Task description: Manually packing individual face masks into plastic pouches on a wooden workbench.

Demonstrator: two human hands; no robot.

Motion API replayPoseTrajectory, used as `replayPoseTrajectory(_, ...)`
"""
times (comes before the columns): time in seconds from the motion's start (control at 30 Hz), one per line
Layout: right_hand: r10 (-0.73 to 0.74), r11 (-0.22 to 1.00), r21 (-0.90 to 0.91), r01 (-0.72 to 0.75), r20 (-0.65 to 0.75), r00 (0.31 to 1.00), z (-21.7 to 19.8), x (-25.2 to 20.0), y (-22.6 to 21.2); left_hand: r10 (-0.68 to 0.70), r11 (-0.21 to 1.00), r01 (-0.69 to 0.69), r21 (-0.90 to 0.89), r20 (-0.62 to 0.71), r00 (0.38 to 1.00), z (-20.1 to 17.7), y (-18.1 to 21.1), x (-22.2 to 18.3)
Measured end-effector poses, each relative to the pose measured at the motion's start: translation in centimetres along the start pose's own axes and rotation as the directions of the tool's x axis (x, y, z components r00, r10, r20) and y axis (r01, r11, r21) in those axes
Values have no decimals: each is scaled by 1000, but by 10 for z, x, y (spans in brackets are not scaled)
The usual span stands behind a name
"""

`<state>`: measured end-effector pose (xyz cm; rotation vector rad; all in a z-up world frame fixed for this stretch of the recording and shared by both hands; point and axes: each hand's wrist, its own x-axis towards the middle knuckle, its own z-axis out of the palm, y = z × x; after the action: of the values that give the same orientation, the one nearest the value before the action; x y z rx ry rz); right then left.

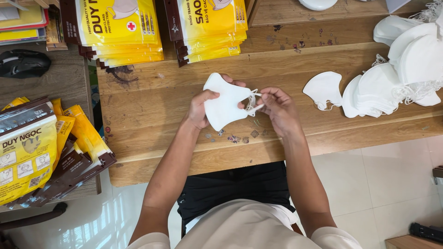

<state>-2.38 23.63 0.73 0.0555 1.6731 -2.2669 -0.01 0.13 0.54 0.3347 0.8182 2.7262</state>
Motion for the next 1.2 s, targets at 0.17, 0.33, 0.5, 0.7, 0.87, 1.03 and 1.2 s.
replayPoseTrajectory(0.17,-274,878,-359,318,169,947,18,-11,-25,-15,999,15,39,5,1000,-3,-1,1)
replayPoseTrajectory(0.33,-67,922,-333,199,368,927,43,-5,-35,-113,994,112,-12,-88,990,24,9,-5)
replayPoseTrajectory(0.5,47,992,-127,-6,319,947,46,-5,-24,-175,983,150,-105,-285,942,39,25,-3)
replayPoseTrajectory(0.7,90,949,278,-148,211,973,-10,18,28,44,998,-40,-48,100,994,-4,1,0)
replayPoseTrajectory(0.87,81,982,162,-93,83,993,-5,11,26,22,999,-19,-45,60,998,-24,-8,3)
replayPoseTrajectory(1.03,-180,935,-324,145,-80,980,-28,-2,-34,-12,1000,12,-21,-24,1000,0,2,-2)
replayPoseTrajectory(1.2,-505,285,-958,-6,-156,849,-151,37,-54,-22,997,27,67,-71,997,4,5,2)
